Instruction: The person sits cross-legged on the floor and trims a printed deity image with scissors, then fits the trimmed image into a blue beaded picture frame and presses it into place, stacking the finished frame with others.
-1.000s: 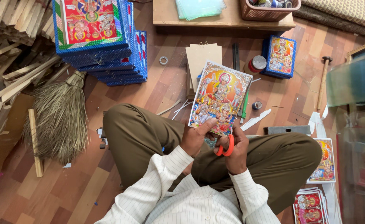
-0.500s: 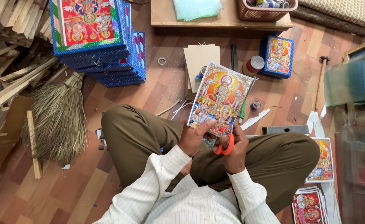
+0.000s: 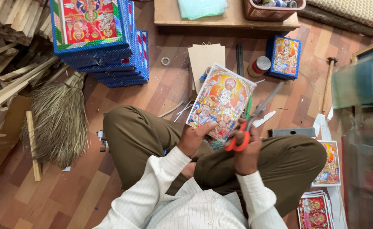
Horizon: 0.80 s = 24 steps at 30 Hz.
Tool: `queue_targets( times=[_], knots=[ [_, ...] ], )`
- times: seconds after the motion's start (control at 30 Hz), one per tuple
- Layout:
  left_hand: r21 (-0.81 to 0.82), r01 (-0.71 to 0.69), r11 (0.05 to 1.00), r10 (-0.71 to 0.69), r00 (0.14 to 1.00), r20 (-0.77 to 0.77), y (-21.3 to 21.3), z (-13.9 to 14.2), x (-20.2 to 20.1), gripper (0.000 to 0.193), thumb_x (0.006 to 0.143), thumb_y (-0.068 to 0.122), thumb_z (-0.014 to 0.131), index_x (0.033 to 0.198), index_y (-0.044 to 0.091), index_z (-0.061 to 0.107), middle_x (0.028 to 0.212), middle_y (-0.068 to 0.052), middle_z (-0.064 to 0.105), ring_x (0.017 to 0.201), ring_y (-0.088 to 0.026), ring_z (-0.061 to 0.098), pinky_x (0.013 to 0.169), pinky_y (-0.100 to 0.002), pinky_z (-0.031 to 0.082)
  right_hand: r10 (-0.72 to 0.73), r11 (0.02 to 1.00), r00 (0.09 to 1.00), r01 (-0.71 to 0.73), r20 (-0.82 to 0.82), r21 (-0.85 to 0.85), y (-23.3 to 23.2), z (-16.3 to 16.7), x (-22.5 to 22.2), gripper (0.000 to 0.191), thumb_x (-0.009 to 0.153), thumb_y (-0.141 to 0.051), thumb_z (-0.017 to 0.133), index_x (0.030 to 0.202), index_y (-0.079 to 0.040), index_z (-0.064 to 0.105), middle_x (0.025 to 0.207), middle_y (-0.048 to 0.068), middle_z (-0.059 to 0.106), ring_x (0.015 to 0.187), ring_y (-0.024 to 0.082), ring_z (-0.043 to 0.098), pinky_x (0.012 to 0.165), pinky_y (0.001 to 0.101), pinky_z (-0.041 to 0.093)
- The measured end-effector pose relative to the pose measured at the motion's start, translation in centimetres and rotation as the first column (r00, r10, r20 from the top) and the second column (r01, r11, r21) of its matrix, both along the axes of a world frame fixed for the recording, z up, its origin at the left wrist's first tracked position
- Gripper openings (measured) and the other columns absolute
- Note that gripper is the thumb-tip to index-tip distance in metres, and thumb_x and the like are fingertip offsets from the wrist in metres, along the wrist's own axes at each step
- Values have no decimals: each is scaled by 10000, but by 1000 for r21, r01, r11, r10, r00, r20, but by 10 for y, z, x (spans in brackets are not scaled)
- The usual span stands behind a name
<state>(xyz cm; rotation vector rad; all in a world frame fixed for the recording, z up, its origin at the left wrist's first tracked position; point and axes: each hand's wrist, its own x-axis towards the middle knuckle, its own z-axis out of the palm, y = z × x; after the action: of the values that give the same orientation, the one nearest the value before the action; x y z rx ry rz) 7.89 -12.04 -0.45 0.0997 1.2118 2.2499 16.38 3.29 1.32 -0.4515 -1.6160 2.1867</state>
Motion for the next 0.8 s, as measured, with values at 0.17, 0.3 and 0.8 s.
queue_targets(
  times=[0.17, 0.3, 0.8],
  knots=[
    [-100, 203, 974, -224, 926, -305, -29, -5, -23, 355, 890, 113, 752, 1215, -7, 674, 1117, -53, 743, 986, -100, 697, 896, -270, 577, -59, 998, 996, 58, -66, -16, 45, 5, -15, 466, 892, -90, 802, 1248, 31, 525, 1006, 55, 631, 837, 154, 678, 765, 316, 608],
    [-277, 249, 928, -318, 916, -245, -46, -12, -40, 393, 825, 130, 776, 1185, 8, 678, 1063, -53, 739, 939, -104, 674, 855, -296, 572, -15, 1000, 1000, 15, -16, 5, 60, 8, -21, 520, 843, 11, 804, 1294, 20, 544, 1044, 44, 634, 896, 124, 664, 804, 282, 589],
    [47, -179, 983, 181, 983, -34, 28, -23, 11, 354, 975, 194, 749, 1207, -69, 700, 1103, -115, 734, 968, -192, 657, 864, -336, 529, -294, 952, 940, 273, -174, -136, -17, -5, -52, 442, 908, 55, 754, 1268, -4, 504, 1037, 70, 618, 812, 161, 675, 692, 300, 602]
  ],
)
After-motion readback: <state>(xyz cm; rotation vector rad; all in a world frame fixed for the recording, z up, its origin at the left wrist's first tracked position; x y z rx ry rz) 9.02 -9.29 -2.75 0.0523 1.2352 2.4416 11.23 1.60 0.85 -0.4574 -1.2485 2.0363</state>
